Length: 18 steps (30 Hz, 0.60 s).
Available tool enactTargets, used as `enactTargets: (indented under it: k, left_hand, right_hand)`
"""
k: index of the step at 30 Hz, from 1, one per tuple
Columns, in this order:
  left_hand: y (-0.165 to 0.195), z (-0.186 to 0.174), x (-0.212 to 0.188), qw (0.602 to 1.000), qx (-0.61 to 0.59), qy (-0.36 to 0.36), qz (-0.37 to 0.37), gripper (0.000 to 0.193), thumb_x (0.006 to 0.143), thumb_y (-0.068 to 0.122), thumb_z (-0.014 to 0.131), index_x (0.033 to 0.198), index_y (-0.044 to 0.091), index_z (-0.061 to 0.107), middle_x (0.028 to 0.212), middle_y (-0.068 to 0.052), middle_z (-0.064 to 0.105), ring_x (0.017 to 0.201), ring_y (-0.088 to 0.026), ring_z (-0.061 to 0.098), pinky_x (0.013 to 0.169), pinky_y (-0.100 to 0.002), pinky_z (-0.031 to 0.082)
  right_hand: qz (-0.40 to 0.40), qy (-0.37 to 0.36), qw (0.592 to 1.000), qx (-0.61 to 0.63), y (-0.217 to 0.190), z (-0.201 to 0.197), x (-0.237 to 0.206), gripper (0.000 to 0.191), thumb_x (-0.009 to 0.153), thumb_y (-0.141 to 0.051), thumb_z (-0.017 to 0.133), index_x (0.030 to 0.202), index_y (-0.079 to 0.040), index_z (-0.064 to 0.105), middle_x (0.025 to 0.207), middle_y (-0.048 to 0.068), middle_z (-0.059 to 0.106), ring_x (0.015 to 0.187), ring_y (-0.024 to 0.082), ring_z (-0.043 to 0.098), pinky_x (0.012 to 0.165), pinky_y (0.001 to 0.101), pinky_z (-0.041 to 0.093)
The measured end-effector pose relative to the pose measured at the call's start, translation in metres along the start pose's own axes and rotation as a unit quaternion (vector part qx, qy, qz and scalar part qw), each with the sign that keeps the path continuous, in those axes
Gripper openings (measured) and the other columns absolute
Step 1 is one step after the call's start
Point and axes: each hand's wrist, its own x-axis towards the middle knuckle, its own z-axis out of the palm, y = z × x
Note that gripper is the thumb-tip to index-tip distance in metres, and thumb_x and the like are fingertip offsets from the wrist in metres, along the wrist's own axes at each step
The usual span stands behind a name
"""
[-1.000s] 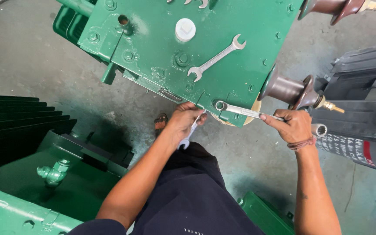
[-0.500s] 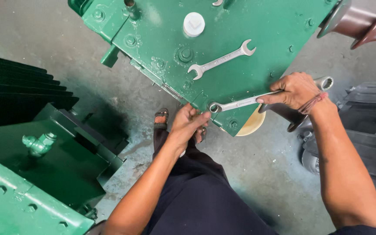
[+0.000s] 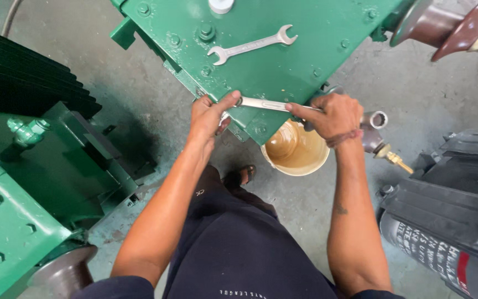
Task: The person uses two wrenches to loosen and tighten bolts on a green electrical transformer. They then use a single wrench to adjust a brass fitting on a brown insulator, collecting dripped fluid in a bucket. Finally, they adjust a white cylindrical component on the transformer.
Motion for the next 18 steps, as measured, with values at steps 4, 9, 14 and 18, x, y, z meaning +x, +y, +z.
enactTargets:
  k: [4, 9, 14, 18]
  left_hand:
    - [0.015, 0.008, -0.010, 0.998, 0.053, -0.020, 0.016, 0.029, 0.084, 0.035, 0.082, 0.085, 0.009, 0.068, 0.065, 0.000, 0.061, 0.043, -0.006, 0.046, 0.037, -0.024, 0.028]
    - [0.027, 0.012, -0.014, 0.998, 0.048, -0.010, 0.038, 0.026, 0.084, 0.031, 0.080, 0.086, 0.010, 0.068, 0.066, 0.002, 0.064, 0.043, -0.008, 0.050, 0.036, -0.025, 0.030]
    - [0.007, -0.007, 0.003, 0.994, 0.033, -0.096, 0.031, 0.027, 0.095, 0.034, 0.073, 0.090, 0.009, 0.066, 0.068, -0.001, 0.064, 0.050, -0.008, 0.057, 0.042, -0.024, 0.038]
    - [-0.017, -0.028, 0.020, 0.991, 0.019, -0.129, 0.020, 0.027, 0.099, 0.033, 0.067, 0.090, 0.008, 0.065, 0.067, -0.002, 0.066, 0.053, -0.008, 0.060, 0.047, -0.024, 0.043]
  right_hand:
    - [0.020, 0.030, 0.999, 0.000, -0.004, 0.004, -0.009, 0.071, 0.080, -0.079, 0.067, 0.065, -0.010, 0.074, 0.057, 0.010, 0.065, 0.058, 0.030, 0.067, 0.057, 0.0422, 0.048]
    - [0.024, 0.147, 0.987, 0.065, -0.011, 0.036, -0.058, 0.064, 0.075, -0.076, 0.069, 0.071, -0.013, 0.081, 0.058, 0.015, 0.064, 0.061, 0.038, 0.066, 0.055, 0.0480, 0.047]
    - [0.045, 0.074, 0.995, 0.047, 0.002, 0.032, -0.040, 0.065, 0.078, -0.076, 0.068, 0.074, -0.011, 0.080, 0.058, 0.014, 0.065, 0.059, 0.036, 0.066, 0.058, 0.0456, 0.048]
    - [-0.022, 0.092, 0.995, 0.029, 0.010, 0.013, -0.028, 0.058, 0.086, -0.069, 0.066, 0.077, -0.013, 0.081, 0.060, 0.013, 0.066, 0.055, 0.034, 0.064, 0.054, 0.0442, 0.046]
